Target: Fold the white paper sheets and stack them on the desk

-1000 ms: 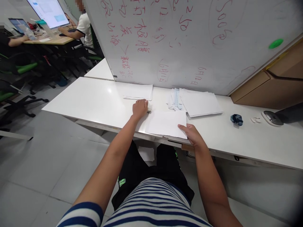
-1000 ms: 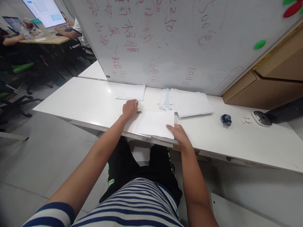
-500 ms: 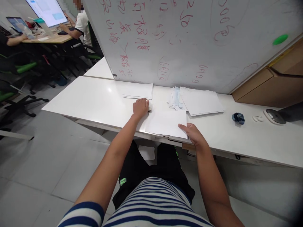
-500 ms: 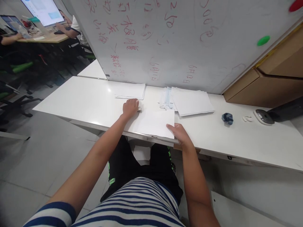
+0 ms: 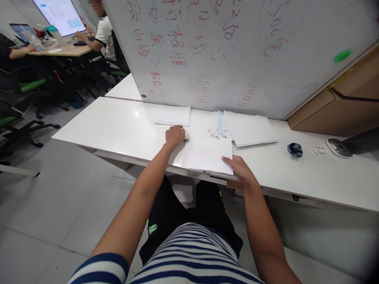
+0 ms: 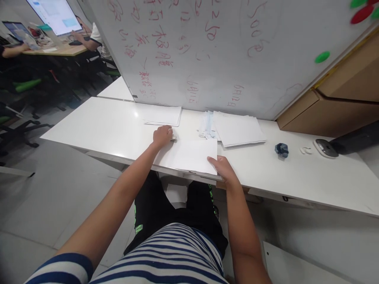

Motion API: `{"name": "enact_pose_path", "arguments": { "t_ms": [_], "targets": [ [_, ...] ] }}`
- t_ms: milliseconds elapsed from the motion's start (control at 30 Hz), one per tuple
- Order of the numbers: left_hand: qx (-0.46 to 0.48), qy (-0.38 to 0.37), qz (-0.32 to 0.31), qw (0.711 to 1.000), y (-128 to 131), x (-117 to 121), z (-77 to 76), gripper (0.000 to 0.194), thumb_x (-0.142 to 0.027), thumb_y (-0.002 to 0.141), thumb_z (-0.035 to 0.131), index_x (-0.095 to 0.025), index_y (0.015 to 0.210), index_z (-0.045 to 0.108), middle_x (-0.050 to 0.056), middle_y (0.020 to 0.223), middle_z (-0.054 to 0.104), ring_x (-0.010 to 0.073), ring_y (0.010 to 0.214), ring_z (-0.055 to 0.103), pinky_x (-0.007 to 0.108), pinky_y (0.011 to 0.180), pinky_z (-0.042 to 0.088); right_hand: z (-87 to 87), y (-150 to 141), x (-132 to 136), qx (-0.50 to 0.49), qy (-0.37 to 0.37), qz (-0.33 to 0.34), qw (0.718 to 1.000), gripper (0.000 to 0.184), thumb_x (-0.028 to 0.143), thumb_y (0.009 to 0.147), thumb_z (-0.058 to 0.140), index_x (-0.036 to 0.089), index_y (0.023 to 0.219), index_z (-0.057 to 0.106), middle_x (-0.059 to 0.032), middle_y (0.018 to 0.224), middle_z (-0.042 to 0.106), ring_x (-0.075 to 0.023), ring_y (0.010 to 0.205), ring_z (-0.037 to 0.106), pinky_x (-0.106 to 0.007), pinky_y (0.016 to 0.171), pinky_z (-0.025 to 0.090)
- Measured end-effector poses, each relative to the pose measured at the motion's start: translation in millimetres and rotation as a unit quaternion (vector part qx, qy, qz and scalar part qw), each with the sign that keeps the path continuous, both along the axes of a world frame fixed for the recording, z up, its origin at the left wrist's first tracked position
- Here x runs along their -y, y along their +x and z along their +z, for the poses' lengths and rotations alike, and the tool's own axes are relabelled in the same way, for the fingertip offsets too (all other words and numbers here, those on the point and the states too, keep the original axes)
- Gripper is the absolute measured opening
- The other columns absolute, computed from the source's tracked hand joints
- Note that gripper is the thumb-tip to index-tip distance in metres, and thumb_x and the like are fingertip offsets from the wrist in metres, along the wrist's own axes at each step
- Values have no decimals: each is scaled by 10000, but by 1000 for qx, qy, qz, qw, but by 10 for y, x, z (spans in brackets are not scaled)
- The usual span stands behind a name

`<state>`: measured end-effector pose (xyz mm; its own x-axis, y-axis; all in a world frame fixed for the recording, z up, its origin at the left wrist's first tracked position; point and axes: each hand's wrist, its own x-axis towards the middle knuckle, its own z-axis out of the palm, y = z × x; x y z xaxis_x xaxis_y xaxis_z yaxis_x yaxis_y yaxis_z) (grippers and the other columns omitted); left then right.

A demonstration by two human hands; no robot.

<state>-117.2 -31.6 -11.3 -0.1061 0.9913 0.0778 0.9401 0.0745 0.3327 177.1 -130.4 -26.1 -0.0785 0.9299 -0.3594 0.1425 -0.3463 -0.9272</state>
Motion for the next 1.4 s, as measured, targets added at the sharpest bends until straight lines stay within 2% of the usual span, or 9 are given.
{"name": "enact_pose_path", "arguments": {
  "t_ms": [233,733,1033,1400],
  "targets": [
    [23,-15,0,1000,-37,-18,17,440,-441,956,237,-239,1168,565,82,1248,606,271,1176,504,419,931,401,80,-28,40,-21,-2,15,1000,379,424,764,690,137,1012,697,-86,931,743,-244,874,687,-343,805,535],
    [15,-12,-1,1000,-33,-22,-12,429,-442,946,264,-250,1187,563,76,1294,580,268,1196,491,423,944,396,49,-31,17,-23,7,19,1000,377,440,762,692,143,994,701,-79,921,744,-228,857,686,-326,803,531],
    [2,-11,-1,1000,-4,-11,-4,416,-436,946,279,-243,1177,567,73,1293,575,274,1196,482,435,939,402,33,-29,2,-3,6,14,1000,340,439,746,702,142,913,718,-74,825,741,-242,813,673,-308,720,526],
    [-3,-24,-3,1000,-3,-18,9,424,-422,954,268,-231,1203,554,78,1305,560,273,1201,465,416,947,382,35,-10,7,24,8,15,1000,377,486,753,687,141,903,711,-75,861,737,-222,761,659,-284,639,503]
  ]
}}
